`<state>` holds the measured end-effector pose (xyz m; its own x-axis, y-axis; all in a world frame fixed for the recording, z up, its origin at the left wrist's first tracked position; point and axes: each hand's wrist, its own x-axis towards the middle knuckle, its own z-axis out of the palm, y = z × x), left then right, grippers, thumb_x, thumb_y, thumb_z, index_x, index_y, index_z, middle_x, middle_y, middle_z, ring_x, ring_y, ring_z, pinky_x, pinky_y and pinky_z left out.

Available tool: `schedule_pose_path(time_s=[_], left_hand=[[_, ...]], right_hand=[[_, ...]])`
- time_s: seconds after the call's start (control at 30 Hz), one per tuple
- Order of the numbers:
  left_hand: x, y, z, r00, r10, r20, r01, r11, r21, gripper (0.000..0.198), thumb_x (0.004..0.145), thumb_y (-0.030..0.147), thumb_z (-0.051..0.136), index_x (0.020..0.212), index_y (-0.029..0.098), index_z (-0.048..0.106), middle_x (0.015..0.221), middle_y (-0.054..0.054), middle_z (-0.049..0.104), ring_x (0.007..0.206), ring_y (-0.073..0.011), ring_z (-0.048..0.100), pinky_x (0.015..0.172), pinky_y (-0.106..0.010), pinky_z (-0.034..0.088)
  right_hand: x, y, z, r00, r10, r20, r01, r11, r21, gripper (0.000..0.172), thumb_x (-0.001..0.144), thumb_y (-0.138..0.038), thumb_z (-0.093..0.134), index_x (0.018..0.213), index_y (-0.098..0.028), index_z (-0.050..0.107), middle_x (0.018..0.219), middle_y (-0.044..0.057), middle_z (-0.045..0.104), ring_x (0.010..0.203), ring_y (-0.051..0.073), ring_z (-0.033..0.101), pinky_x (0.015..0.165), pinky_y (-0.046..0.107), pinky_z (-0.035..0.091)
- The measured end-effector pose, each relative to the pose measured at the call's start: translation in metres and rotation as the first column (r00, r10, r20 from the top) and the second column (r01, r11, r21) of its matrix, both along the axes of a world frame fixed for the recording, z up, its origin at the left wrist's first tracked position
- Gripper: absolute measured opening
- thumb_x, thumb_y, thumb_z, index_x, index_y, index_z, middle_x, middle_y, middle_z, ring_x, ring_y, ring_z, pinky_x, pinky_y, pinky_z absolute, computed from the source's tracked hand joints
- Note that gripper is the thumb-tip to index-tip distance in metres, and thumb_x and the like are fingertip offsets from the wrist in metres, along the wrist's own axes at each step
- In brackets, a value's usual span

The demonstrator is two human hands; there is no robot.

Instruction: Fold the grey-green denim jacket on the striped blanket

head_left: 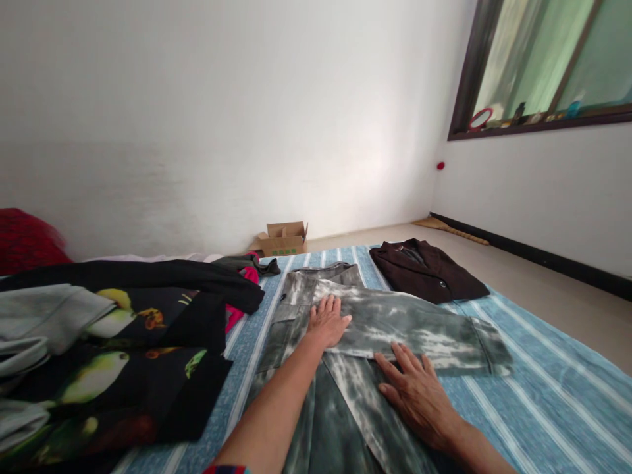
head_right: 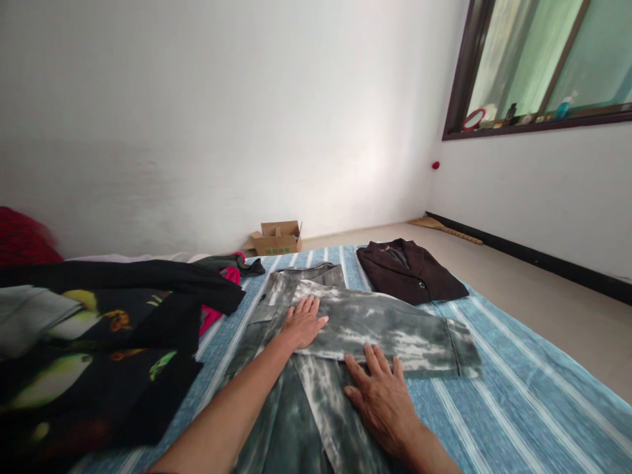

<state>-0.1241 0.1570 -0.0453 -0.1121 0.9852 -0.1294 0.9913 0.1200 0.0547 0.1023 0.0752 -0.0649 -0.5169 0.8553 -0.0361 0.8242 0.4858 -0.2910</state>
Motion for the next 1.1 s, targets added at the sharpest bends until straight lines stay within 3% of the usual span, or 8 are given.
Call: schedule_pose_path(time_s=[0.17, 0.4, 0.67, 0.9, 1.1], left_hand=[[0.003, 0.006, 0.003, 0.999, 0.040, 0.023, -0.039, 0.998, -0.048, 0.074, 0.087, 0.058, 0.025, 0.148, 0.015, 0.022, 0.156, -0.007, 0.011, 0.143, -0.0256, 0.007, 0.112, -0.051, 0.013], [0.020, 0.009, 0.000, 0.989, 0.147, 0.000, -0.147, 0.989, 0.036, 0.072, 0.090, 0.056, 0.018, 0.147, 0.012, 0.026, 0.155, -0.012, 0.014, 0.143, -0.0304, 0.008, 0.111, -0.053, 0.015], [0.037, -0.001, 0.002, 0.988, 0.140, -0.069, -0.125, 0.975, 0.186, 0.067, 0.091, 0.052, 0.022, 0.143, 0.012, 0.036, 0.153, -0.015, 0.022, 0.142, -0.0315, 0.014, 0.110, -0.053, 0.017], [0.047, -0.012, -0.013, 0.997, 0.040, -0.068, -0.032, 0.993, 0.113, 0.076, 0.089, 0.060, 0.017, 0.147, 0.011, 0.025, 0.154, -0.014, 0.017, 0.142, -0.0305, 0.011, 0.111, -0.054, 0.014], [0.047, -0.009, -0.011, 0.998, 0.038, -0.046, -0.035, 0.997, 0.066, 0.082, 0.086, 0.066, 0.019, 0.149, 0.014, 0.020, 0.155, -0.015, 0.014, 0.142, -0.0329, 0.010, 0.110, -0.057, 0.013]], right_hand=[[-0.001, 0.000, 0.004, 1.000, 0.002, 0.009, -0.001, 1.000, -0.025, 0.050, 0.094, -0.050, 0.035, 0.142, -0.037, 0.036, 0.151, 0.013, 0.027, 0.139, 0.033, 0.020, 0.107, 0.059, 0.019], [0.000, 0.004, 0.007, 1.000, 0.009, -0.016, -0.010, 0.998, -0.070, 0.050, 0.093, -0.052, 0.035, 0.142, -0.038, 0.035, 0.152, 0.012, 0.024, 0.140, 0.032, 0.018, 0.108, 0.059, 0.015], [-0.001, 0.003, 0.015, 1.000, -0.006, -0.018, 0.004, 0.996, -0.093, 0.050, 0.093, -0.048, 0.039, 0.141, -0.037, 0.036, 0.153, 0.012, 0.024, 0.140, 0.033, 0.017, 0.107, 0.060, 0.015], [-0.002, 0.003, 0.021, 1.000, 0.002, -0.001, -0.002, 0.995, -0.104, 0.050, 0.093, -0.048, 0.038, 0.141, -0.036, 0.037, 0.152, 0.015, 0.024, 0.140, 0.033, 0.016, 0.107, 0.060, 0.015], [-0.001, 0.003, 0.020, 1.000, -0.002, -0.013, 0.001, 0.995, -0.104, 0.049, 0.093, -0.048, 0.039, 0.140, -0.036, 0.039, 0.152, 0.014, 0.025, 0.140, 0.033, 0.017, 0.107, 0.060, 0.015]])
